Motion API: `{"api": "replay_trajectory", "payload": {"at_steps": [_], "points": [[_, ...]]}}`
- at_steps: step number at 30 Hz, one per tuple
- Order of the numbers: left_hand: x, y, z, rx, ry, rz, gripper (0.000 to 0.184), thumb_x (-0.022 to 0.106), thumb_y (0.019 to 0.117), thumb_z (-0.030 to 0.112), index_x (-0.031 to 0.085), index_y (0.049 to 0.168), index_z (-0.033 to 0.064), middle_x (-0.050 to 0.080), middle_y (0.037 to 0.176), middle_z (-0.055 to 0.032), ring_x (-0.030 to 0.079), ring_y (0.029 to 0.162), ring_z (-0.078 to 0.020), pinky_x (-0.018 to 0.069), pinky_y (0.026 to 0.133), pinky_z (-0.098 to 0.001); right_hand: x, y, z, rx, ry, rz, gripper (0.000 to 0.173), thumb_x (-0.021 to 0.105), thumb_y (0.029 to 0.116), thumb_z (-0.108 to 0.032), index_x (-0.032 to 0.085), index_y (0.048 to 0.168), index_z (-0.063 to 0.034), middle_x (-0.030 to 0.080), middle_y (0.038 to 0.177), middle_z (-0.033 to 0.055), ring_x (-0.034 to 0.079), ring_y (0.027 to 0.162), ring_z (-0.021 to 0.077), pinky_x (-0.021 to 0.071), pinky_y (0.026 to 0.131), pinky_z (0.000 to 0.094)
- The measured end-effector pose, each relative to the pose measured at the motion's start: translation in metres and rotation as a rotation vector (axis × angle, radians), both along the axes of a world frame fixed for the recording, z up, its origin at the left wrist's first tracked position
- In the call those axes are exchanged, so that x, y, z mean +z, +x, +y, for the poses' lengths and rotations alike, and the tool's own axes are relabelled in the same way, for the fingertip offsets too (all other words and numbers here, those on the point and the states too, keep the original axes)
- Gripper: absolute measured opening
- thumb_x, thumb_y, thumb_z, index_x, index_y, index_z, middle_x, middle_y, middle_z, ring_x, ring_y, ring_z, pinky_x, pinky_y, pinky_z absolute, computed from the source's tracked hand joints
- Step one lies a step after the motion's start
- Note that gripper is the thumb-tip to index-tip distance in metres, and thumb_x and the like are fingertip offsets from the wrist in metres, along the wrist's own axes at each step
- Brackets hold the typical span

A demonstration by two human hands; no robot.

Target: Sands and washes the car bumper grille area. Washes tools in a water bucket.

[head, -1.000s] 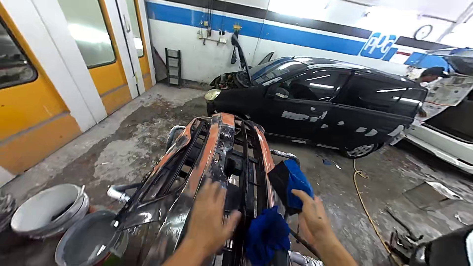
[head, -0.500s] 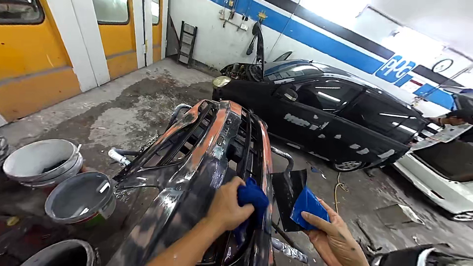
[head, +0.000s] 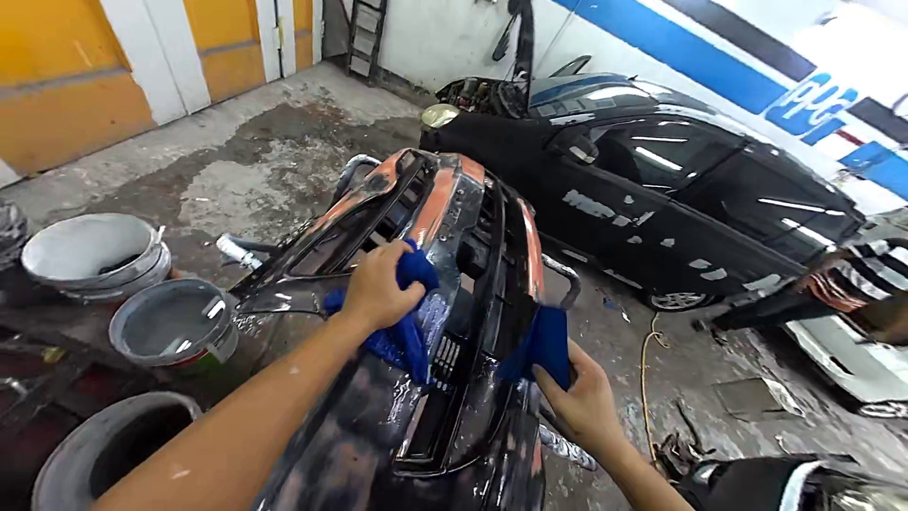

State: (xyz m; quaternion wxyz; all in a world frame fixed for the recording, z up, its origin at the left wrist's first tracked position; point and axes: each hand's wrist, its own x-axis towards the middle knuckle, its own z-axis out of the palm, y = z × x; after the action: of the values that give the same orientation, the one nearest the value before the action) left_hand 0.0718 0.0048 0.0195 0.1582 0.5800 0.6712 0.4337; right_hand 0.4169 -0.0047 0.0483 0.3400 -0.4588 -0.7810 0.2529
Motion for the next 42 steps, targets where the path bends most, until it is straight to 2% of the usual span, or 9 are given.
{"api": "replay_trajectory", "payload": {"at_steps": [4, 7, 10, 19, 22, 27, 33, 39, 42], "points": [[-0.023, 0.013, 0.008, 0.082, 0.168, 0.150, 0.052, 0.075, 0.0743, 0.037, 0.069, 0.120, 0.0136, 0.071, 0.111, -0.0096, 0.068, 0.105, -0.0282, 0.0569, 0.086, -0.0528, -0.014, -0.003, 0.012, 0.419, 0.344, -0.549, 0.013, 0.067, 0.0731, -0.006, 0.064, 0.085, -0.0103, 0.070, 0.127, 0.0065, 0.067, 0.120, 0.0219, 0.0597, 0.096, 0.0437], [-0.028, 0.012, 0.008, 0.095, 0.205, 0.180, 0.051, 0.072, 0.0758, 0.037, 0.068, 0.121, 0.0137, 0.070, 0.108, -0.0088, 0.068, 0.102, -0.0268, 0.0566, 0.083, -0.0492, -0.028, -0.012, 0.010, 0.640, 0.435, -0.798, 0.066, 0.075, 0.0605, -0.010, 0.062, 0.125, -0.0131, 0.064, 0.134, 0.0139, 0.059, 0.131, 0.0340, 0.0553, 0.103, 0.0516], [-0.030, 0.012, 0.009, 0.099, 0.211, 0.185, 0.052, 0.072, 0.0755, 0.038, 0.068, 0.121, 0.0133, 0.069, 0.106, -0.0079, 0.068, 0.099, -0.0257, 0.0562, 0.081, -0.0465, -0.026, -0.023, 0.017, 0.732, 0.478, -1.003, 0.122, 0.085, 0.0432, -0.022, 0.039, 0.156, -0.0371, 0.061, 0.131, 0.0163, 0.059, 0.123, 0.0405, 0.0507, 0.098, 0.0606], [-0.036, 0.013, 0.010, 0.081, 0.213, 0.180, 0.052, 0.071, 0.0756, 0.039, 0.067, 0.122, 0.0150, 0.066, 0.099, -0.0050, 0.065, 0.093, -0.0229, 0.0543, 0.076, -0.0420, -0.037, -0.030, 0.007, 1.020, 0.453, -0.755, 0.026, 0.052, 0.1011, -0.015, 0.068, 0.120, -0.0200, 0.071, 0.123, 0.0028, 0.061, 0.127, 0.0250, 0.0458, 0.110, 0.0537], [-0.037, 0.013, 0.012, 0.082, 0.209, 0.184, 0.054, 0.070, 0.0753, 0.039, 0.067, 0.123, 0.0153, 0.066, 0.099, -0.0046, 0.065, 0.092, -0.0222, 0.0534, 0.074, -0.0406, -0.038, -0.026, 0.009, 1.051, 0.368, -0.751, 0.028, 0.053, 0.1004, -0.015, 0.068, 0.123, -0.0194, 0.069, 0.128, 0.0033, 0.059, 0.131, 0.0243, 0.0463, 0.113, 0.0499], [-0.037, 0.013, 0.009, 0.068, 0.192, 0.175, 0.058, 0.071, 0.0742, 0.040, 0.066, 0.126, 0.0163, 0.065, 0.099, -0.0043, 0.065, 0.093, -0.0222, 0.0530, 0.075, -0.0403, -0.034, -0.032, 0.011, 0.944, 0.379, -0.774, 0.041, 0.068, 0.0761, -0.027, 0.069, 0.115, -0.0152, 0.070, 0.123, 0.0093, 0.062, 0.126, 0.0319, 0.0485, 0.109, 0.0562], [-0.039, 0.015, 0.011, 0.067, 0.189, 0.185, 0.057, 0.071, 0.0752, 0.041, 0.065, 0.127, 0.0162, 0.065, 0.100, -0.0043, 0.064, 0.093, -0.0221, 0.0523, 0.074, -0.0398, -0.037, -0.028, 0.031, 0.912, 0.431, -0.864, 0.072, 0.069, 0.0668, -0.030, 0.060, 0.139, -0.0290, 0.067, 0.127, 0.0084, 0.059, 0.128, 0.0342, 0.0412, 0.112, 0.0645], [-0.040, 0.012, 0.012, 0.077, 0.210, 0.182, 0.058, 0.071, 0.0750, 0.041, 0.065, 0.127, 0.0165, 0.064, 0.099, -0.0039, 0.064, 0.092, -0.0216, 0.0526, 0.073, -0.0391, -0.037, -0.026, -0.007, 0.899, 0.414, -0.919, 0.045, 0.062, 0.0958, -0.026, 0.059, 0.139, -0.0409, 0.065, 0.137, 0.0028, 0.051, 0.140, 0.0336, 0.0346, 0.114, 0.0706], [-0.041, 0.015, 0.011, 0.066, 0.212, 0.188, 0.058, 0.070, 0.0746, 0.040, 0.065, 0.127, 0.0164, 0.064, 0.099, -0.0042, 0.064, 0.092, -0.0216, 0.0520, 0.073, -0.0387, -0.027, -0.024, 0.038, 0.734, 0.514, -0.949, 0.053, 0.059, 0.0822, -0.016, 0.070, 0.131, -0.0327, 0.068, 0.131, 0.0084, 0.053, 0.135, 0.0394, 0.0293, 0.109, 0.0780]]}}
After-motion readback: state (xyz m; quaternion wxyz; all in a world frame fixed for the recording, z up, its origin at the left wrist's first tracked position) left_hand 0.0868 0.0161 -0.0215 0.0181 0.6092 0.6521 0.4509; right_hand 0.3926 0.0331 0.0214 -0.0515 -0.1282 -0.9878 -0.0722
